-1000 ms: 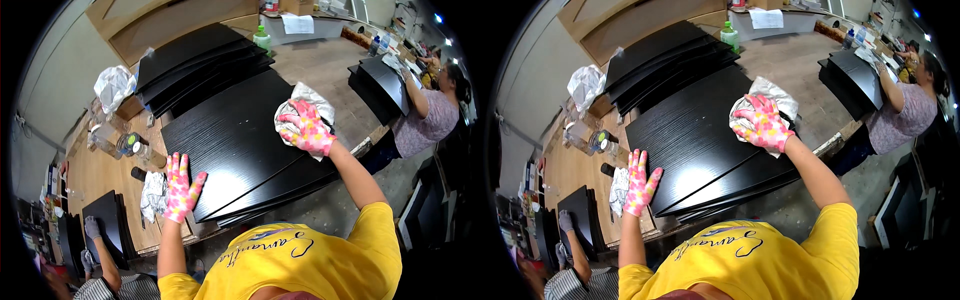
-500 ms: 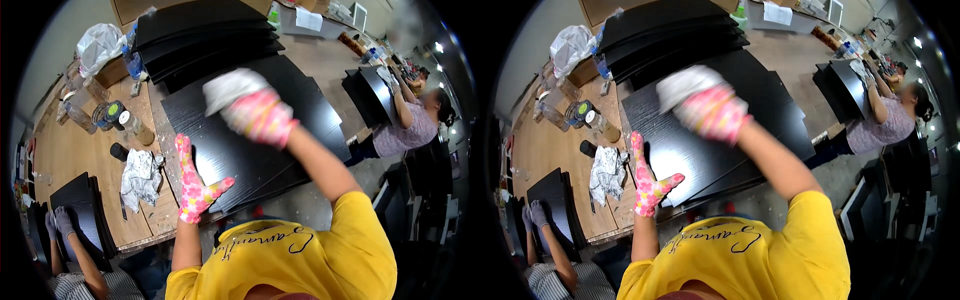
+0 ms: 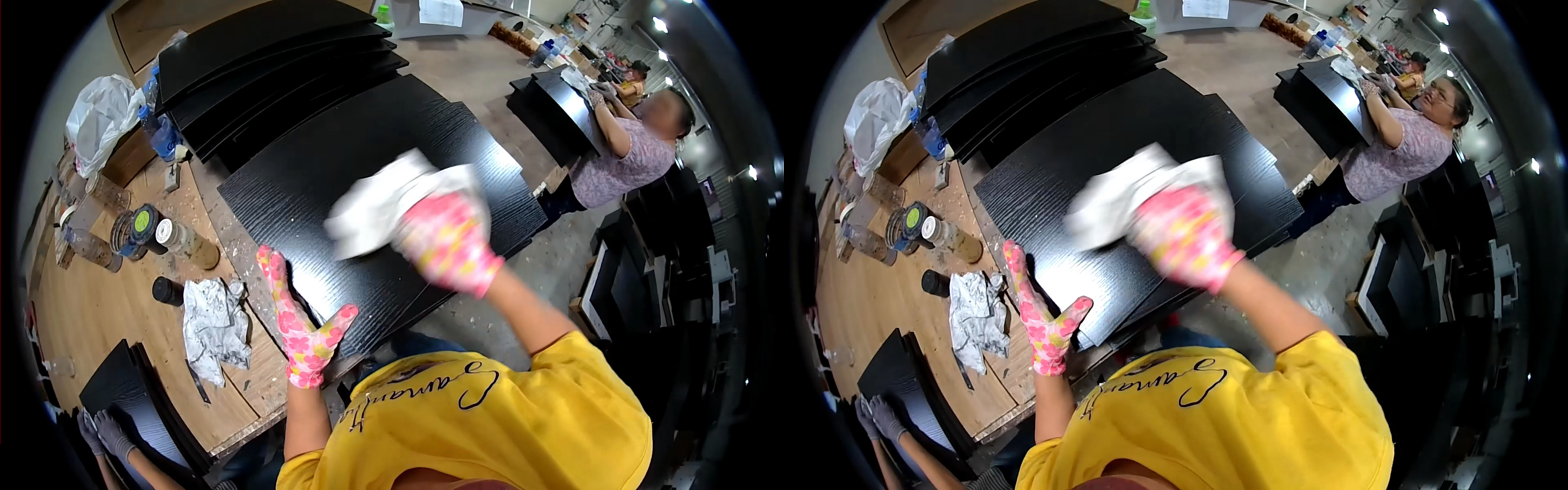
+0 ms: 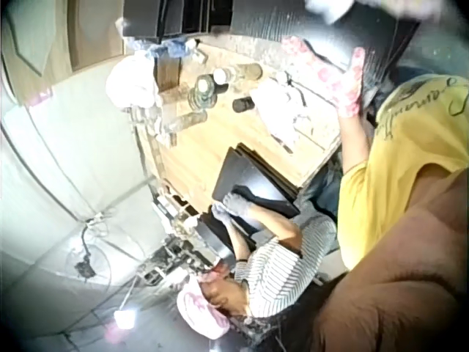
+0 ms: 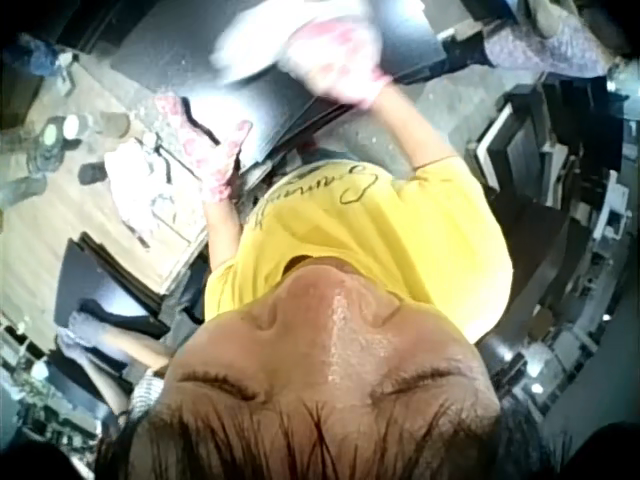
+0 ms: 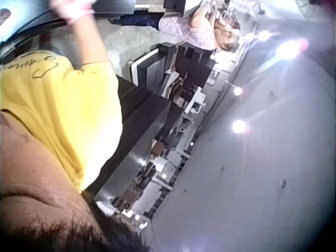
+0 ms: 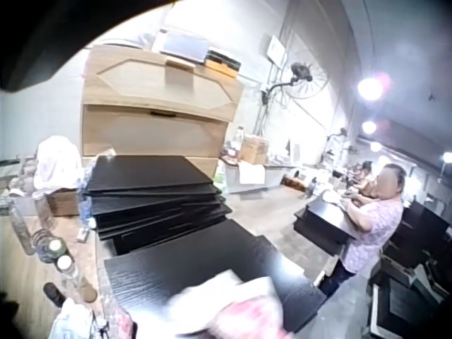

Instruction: Cleaning and polishing black furniture boards using a cloth and a liquid solution.

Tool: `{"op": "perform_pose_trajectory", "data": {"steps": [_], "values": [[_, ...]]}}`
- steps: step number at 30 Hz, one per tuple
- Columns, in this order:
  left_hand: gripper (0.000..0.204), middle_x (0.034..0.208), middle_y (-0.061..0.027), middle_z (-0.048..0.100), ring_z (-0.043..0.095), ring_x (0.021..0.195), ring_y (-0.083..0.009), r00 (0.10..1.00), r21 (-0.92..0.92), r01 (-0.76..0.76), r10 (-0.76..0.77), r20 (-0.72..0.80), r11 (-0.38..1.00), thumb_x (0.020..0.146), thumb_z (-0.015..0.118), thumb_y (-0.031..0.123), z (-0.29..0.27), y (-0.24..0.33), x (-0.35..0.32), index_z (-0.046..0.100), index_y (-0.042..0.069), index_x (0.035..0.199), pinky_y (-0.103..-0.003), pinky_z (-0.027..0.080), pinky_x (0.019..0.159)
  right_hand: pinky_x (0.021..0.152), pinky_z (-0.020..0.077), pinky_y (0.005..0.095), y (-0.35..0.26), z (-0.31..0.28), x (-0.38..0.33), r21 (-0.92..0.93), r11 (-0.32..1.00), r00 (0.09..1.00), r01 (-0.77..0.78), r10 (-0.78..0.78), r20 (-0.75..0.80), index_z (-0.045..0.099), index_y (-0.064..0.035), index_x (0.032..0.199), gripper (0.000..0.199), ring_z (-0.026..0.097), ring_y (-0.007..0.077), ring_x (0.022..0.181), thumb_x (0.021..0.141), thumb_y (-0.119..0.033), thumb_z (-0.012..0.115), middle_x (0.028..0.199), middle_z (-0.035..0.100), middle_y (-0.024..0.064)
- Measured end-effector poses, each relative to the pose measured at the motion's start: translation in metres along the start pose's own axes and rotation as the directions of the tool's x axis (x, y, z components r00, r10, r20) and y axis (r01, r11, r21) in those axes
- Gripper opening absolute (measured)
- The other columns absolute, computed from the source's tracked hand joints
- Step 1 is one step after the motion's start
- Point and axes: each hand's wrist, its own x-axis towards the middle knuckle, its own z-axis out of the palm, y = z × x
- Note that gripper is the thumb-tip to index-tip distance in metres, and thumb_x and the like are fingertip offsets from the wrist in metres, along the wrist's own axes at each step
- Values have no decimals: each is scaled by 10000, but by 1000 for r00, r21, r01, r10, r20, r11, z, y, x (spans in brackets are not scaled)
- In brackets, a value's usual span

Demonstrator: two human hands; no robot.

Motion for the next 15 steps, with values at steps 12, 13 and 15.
{"op": "perform_pose_trajectory", "data": {"steps": [12, 13, 15], "values": [[1163, 1619, -247, 97, 129, 1499, -365, 995, 47, 104, -104, 4, 993, 650, 880, 433, -5, 18, -2, 242, 37, 1538, -477, 113, 1203, 1206, 154, 467, -16, 39, 127, 408, 753, 825, 516, -565, 0, 420, -138, 1483, 558, 282, 261, 1460, 988, -395, 430, 1543, 382, 101], [1146, 1622, -232, 102, 139, 1497, -359, 997, 48, 83, -83, -8, 995, 660, 885, 396, -4, 18, -3, 242, 33, 1537, -472, 123, 1203, 1156, 270, 473, 1, 44, 157, 379, 791, 864, 481, -502, -49, 463, -118, 1441, 552, 404, 296, 1378, 955, -380, 453, 1467, 467, 135], [1112, 1626, -203, 112, 155, 1494, -344, 993, -53, 103, -105, -46, 993, 676, 890, 318, 3, 20, -7, 245, 30, 1535, -465, 149, 1199, 1031, 379, 456, 68, 63, 204, 340, 904, 945, 259, -309, 101, 542, -83, 1289, 451, 510, 310, 1210, 944, -357, 447, 1327, 551, 150]]}}
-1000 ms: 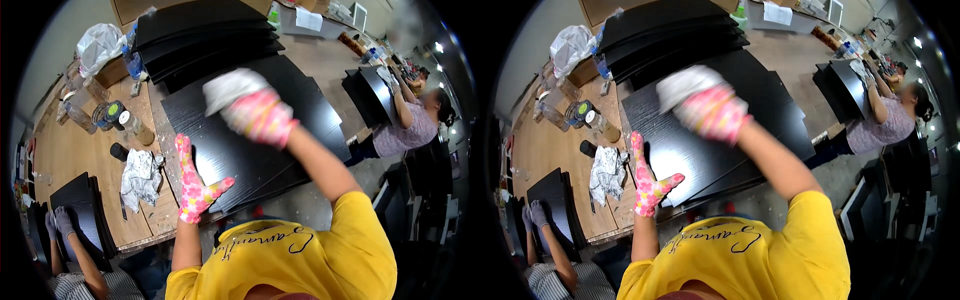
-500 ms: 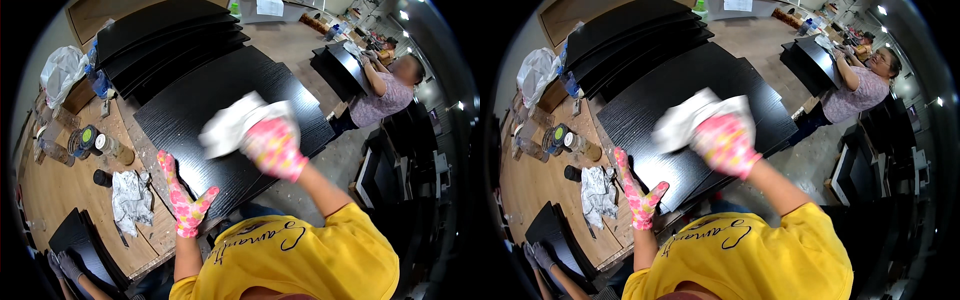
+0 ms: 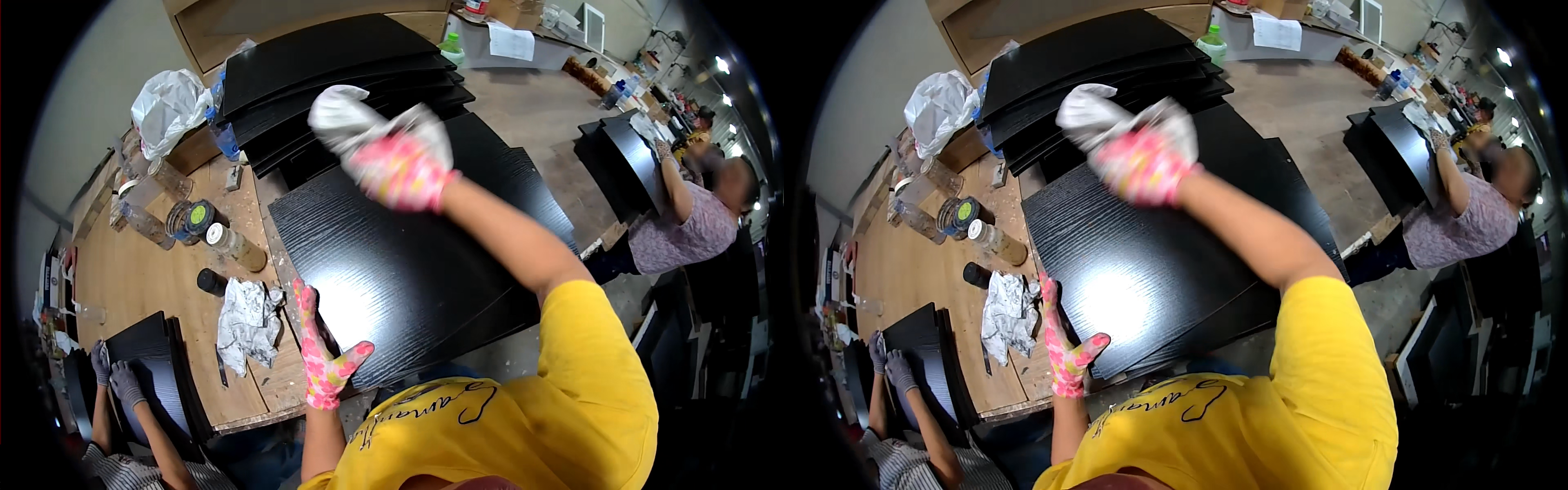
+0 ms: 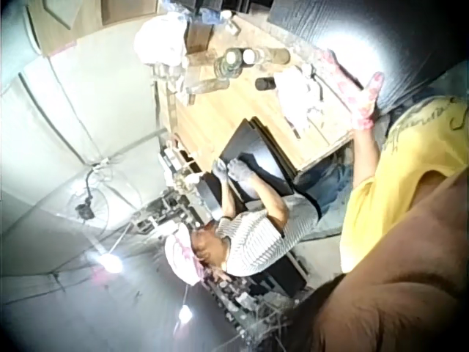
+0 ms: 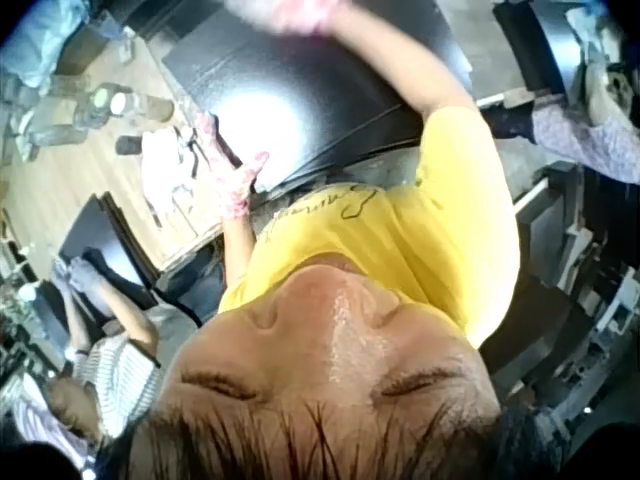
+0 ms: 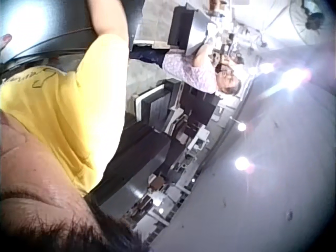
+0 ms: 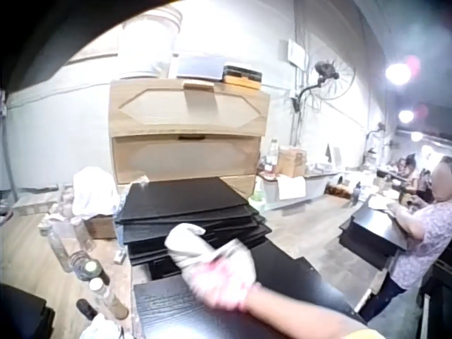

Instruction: Cleaning and polishing black furniture boards using a cloth and a liquid solution.

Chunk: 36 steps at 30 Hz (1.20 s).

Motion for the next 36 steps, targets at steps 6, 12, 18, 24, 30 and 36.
{"op": "perform_pose_trajectory", "data": {"steps": [6, 12, 18, 24, 30, 36], "values": [[991, 1625, -159, 145, 247, 1466, -307, 983, -316, 125, -161, -90, 941, 740, 849, 98, 15, 6, -15, 251, -1, 1525, -467, 250, 1171, 1085, 385, 420, 181, 0, -70, -167, 648, 668, -743, 699, -257, 569, -87, 1313, 473, 501, 363, 1272, 995, -402, 416, 1350, 567, 165], [943, 1592, -204, 237, 246, 1471, -316, 989, -165, 119, -132, -70, 979, 756, 835, 168, 10, 2, -12, 297, -4, 1511, -438, 210, 1190, 1107, 357, 415, -47, 24, -51, -197, 979, 991, -51, 26, -131, 501, -95, 1397, 510, 490, 295, 1301, 966, -368, 476, 1420, 511, 133], [983, 1595, -181, 243, 220, 1479, -283, 989, -190, 108, -125, -79, 976, 765, 822, 164, 13, 3, -15, 232, -64, 1518, -398, 158, 1200, 1059, 400, 471, -56, -12, -2, -144, 988, 985, -59, 81, 153, 607, -90, 1251, 404, 537, 342, 1220, 945, -327, 493, 1305, 594, 146], [938, 1593, -187, 247, 229, 1477, -281, 989, -198, 72, -96, -110, 978, 794, 807, 143, 15, 1, -17, 244, -42, 1521, -405, 166, 1202, 1143, 313, 426, 15, 21, -11, -239, 889, 920, -391, 387, -65, 602, -37, 1255, 424, 479, 352, 1310, 989, -300, 400, 1329, 583, 180], [956, 1586, -181, 261, 251, 1469, -277, 994, -85, 59, -66, -84, 995, 781, 820, 154, 12, 1, -16, 244, -39, 1520, -407, 188, 1198, 1155, 273, 482, -80, 10, 0, -135, 990, 999, -30, 27, -27, 550, -79, 1346, 452, 470, 342, 1321, 951, -297, 517, 1374, 555, 149], [970, 1567, -187, 291, 281, 1454, -288, 988, -229, 77, -105, -111, 970, 775, 813, 94, 15, 0, -17, 215, -34, 1528, -408, 203, 1194, 1174, 260, 433, -26, -23, 12, -338, 819, 787, -463, 555, 268, 445, -89, 1461, 545, 370, 336, 1409, 1002, -377, 390, 1488, 444, 178]]}}
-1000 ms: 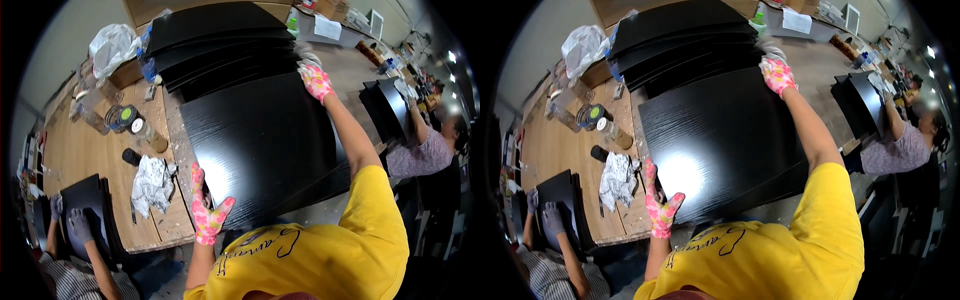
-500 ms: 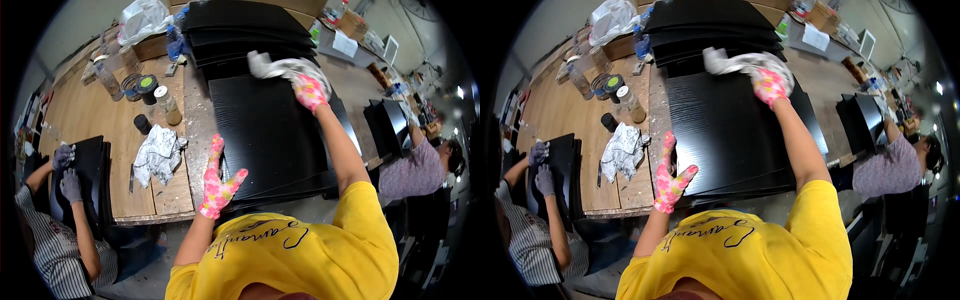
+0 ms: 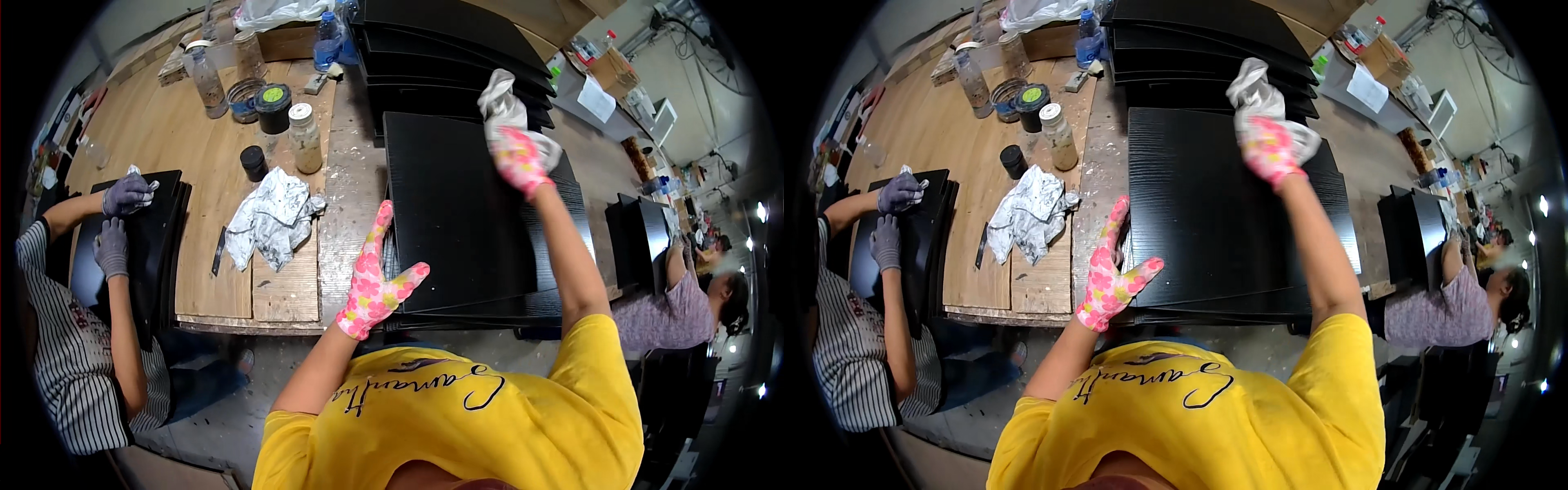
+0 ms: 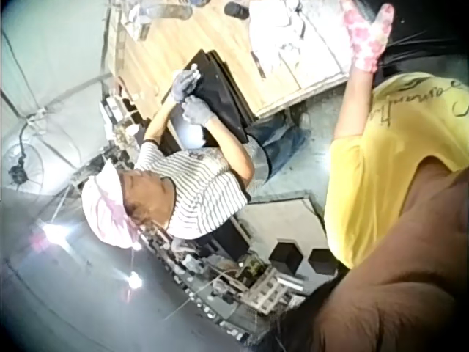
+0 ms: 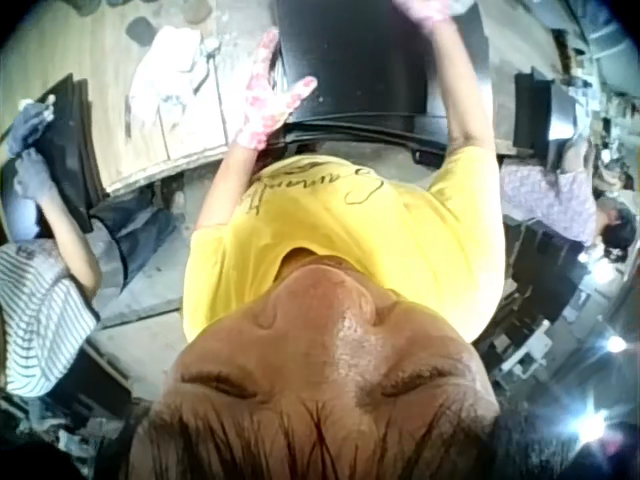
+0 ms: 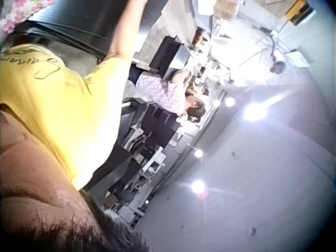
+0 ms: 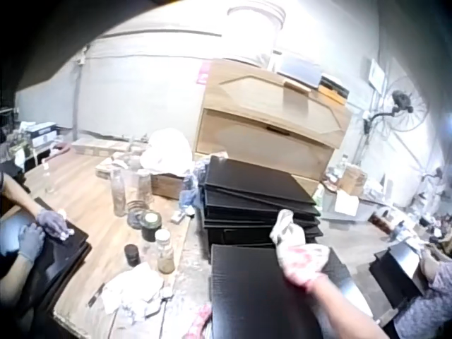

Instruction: Cleaning and polishing black furniture boards using a cloth and a liquid solution.

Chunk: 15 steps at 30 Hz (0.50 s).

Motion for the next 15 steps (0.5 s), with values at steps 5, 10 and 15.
{"op": "perform_pose_trajectory", "data": {"steps": [5, 10, 15], "values": [[1105, 1570, -186, 275, 258, 1462, -281, 997, -4, 52, -52, -60, 999, 725, 864, 159, 2, 8, 2, 146, -3, 1549, -407, 184, 1199, 1177, 170, 550, -104, 63, -2, 113, 782, 741, 612, -518, -428, 391, -122, 1485, 585, 282, 431, 1422, 979, -412, 435, 1570, 300, 181], [1134, 1550, -174, 315, 306, 1438, -314, 885, -146, -12, -57, -462, 989, 709, 842, 459, -11, 25, -26, 216, 2, 1537, -432, 265, 1170, 1141, 243, 570, -113, 27, -152, 140, 744, 721, 654, -556, -412, 463, -168, 1439, 565, 328, 432, 1390, 916, -340, 591, 1492, 406, 177], [855, 1489, -214, 412, 415, 1372, -353, 760, 201, -199, 281, -586, 959, 965, 406, 651, -74, 17, -27, 387, -63, 1434, -486, 287, 1163, 1189, 216, 483, -12, 62, -214, 138, 932, 892, 336, -268, -363, 551, -115, 1365, 466, 389, 342, 1389, 930, -283, 540, 1439, 496, 155]]}}
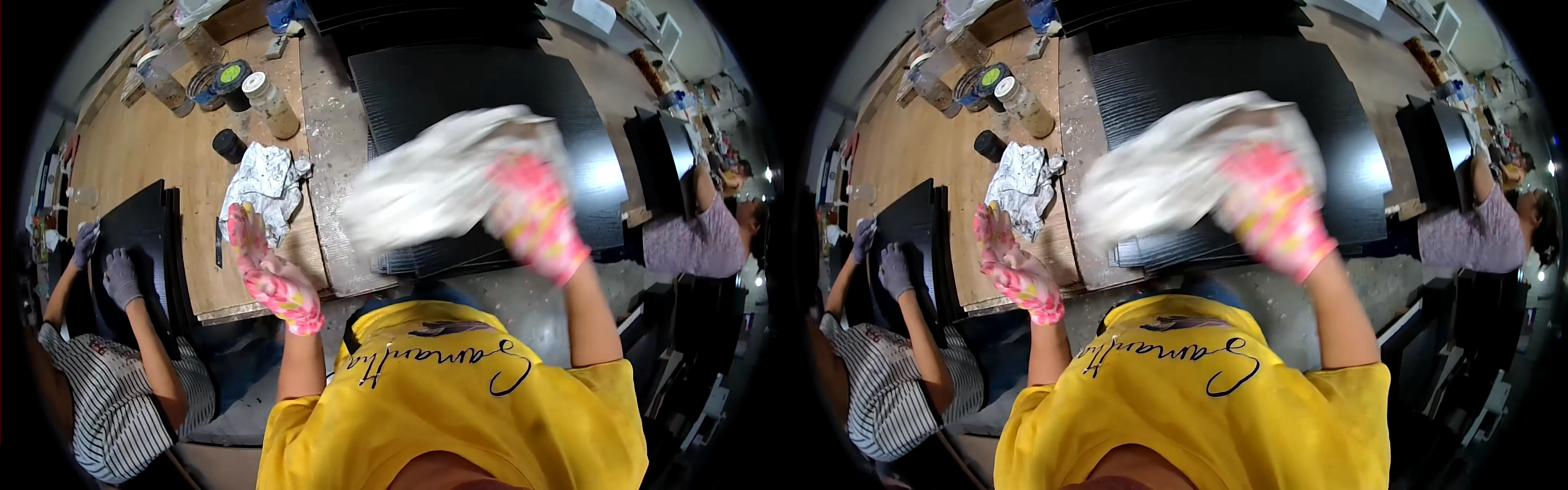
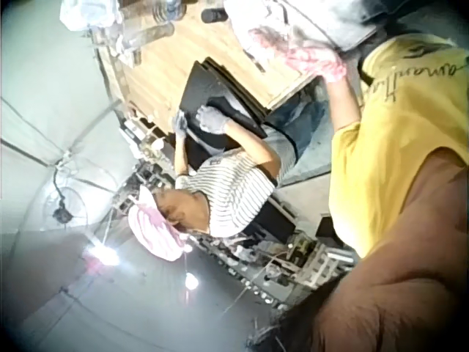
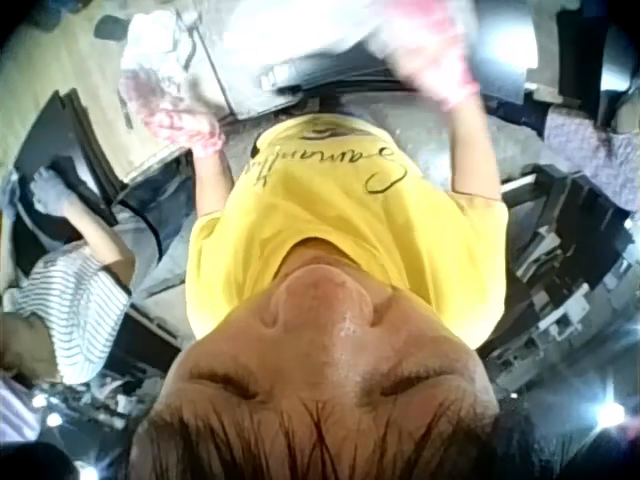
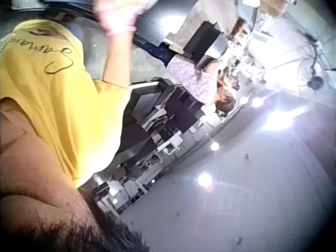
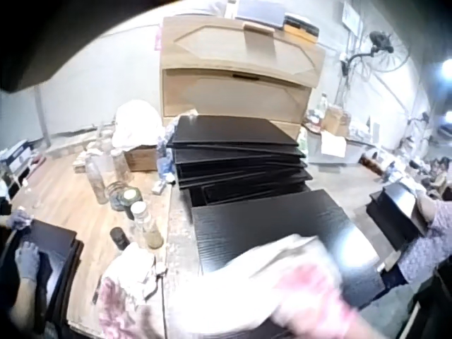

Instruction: Cleaning and polishing black furniture boards using a cloth and a liquid solution.

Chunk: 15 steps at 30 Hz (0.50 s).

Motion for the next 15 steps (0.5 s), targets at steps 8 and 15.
{"op": "perform_pose_trajectory", "data": {"steps": [8, 15], "values": [[726, 1505, -223, 396, 378, 1405, -345, 953, -63, 28, -8, 304, 998, 1000, 450, 513, 17, -2, -12, 375, -56, 1445, -470, 260, 1183, 1040, 416, 473, -12, 1, 27, -66, 984, 964, -165, 175, 202, 585, -26, 1239, 390, 543, 366, 1188, 907, -217, 513, 1245, 593, 205], [753, 1468, -211, 433, 405, 1375, -310, 952, -47, 167, -148, 269, 985, 979, 491, 497, 29, 17, -18, 344, -64, 1459, -418, 316, 1124, 1184, 234, 479, -3, 50, -25, 269, 962, 998, 40, -54, 45, 450, -103, 1442, 570, 360, 358, 1407, 911, -285, 545, 1492, 423, 175]]}}
